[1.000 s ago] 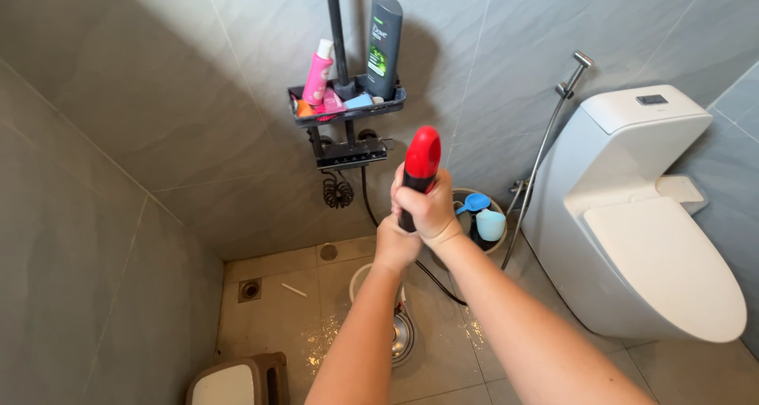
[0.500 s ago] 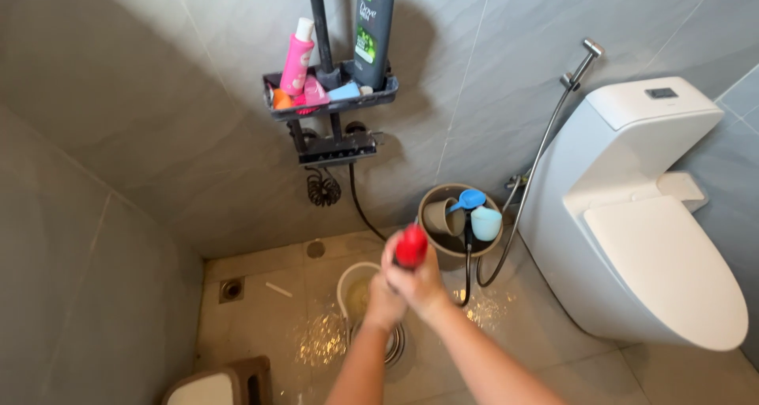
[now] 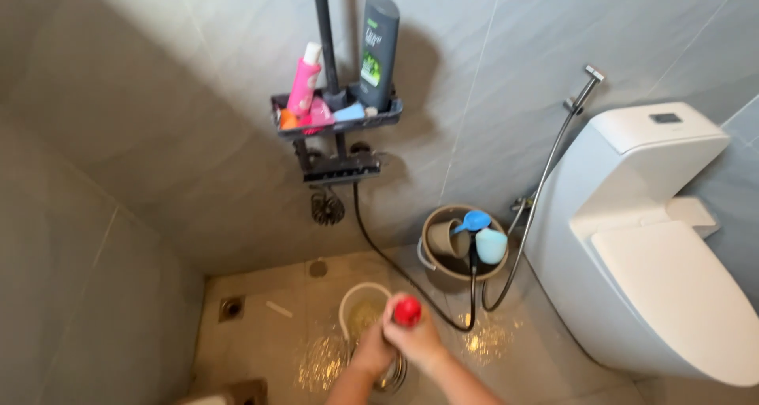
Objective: Mopping the floor in a bathroom and hallway area using a spin mop and bucket.
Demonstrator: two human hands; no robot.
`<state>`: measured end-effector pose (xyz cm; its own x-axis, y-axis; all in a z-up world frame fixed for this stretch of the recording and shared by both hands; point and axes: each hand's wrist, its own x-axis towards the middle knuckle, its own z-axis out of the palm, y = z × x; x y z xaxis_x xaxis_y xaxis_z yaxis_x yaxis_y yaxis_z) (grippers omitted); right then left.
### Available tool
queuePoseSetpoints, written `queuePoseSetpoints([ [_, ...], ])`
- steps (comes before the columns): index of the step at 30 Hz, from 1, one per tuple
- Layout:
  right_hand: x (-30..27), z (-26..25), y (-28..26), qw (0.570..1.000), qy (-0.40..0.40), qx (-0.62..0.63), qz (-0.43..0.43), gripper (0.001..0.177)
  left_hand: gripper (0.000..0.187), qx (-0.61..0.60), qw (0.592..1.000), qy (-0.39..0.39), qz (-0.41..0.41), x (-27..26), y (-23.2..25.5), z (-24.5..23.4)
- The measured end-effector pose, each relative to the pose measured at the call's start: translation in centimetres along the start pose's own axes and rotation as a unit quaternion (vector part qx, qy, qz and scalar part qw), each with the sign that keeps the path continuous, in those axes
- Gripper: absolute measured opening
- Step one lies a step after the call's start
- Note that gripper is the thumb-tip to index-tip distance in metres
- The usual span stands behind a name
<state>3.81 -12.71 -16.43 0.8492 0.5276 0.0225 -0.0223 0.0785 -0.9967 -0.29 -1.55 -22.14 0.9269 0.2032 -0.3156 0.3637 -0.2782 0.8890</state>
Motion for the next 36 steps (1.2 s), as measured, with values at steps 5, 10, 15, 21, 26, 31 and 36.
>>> queuePoseSetpoints([
  [5, -0.2, 1.5, -3.0, 0.999, -0.009, 0.006, 0.032, 0.02, 0.057, 0.015, 0.999, 0.03, -0.008, -1.3, 0.9, -1.6],
  [10, 1.4, 2.6, -8.8, 0.999, 0.033, -0.022, 0.015, 0.016, 0.057, -0.016, 0.995, 0.093, 0.028, -3.8, 8.3, -4.2],
  [15, 3.3, 4.2, -19.9, 0.996, -0.014, -0.034, -0.082, 0.015, 0.067, -0.104, 0.975, 0.147, 0.133, -6.2, 17.2, -8.2],
  [21, 4.8, 5.6, -28.3, 0.99, 0.008, -0.064, -0.124, 0.017, 0.049, -0.087, 0.962, 0.159, 0.202, -7.4, 24.6, -12.3],
  [26, 5.8, 5.9, -33.3, 0.975, -0.008, -0.064, -0.213, 0.022, 0.046, -0.063, 0.954, 0.161, 0.246, -9.4, 29.4, -14.6],
  [31, 4.8, 7.1, -38.4, 0.974, -0.067, 0.003, -0.218, 0.032, 0.048, -0.082, 0.941, 0.158, 0.288, -11.0, 33.5, -16.1],
  [36, 7.8, 6.3, -35.2, 0.958, -0.034, -0.124, -0.256, 0.02, 0.036, -0.095, 0.928, 0.17, 0.317, -6.6, 33.5, -15.3],
])
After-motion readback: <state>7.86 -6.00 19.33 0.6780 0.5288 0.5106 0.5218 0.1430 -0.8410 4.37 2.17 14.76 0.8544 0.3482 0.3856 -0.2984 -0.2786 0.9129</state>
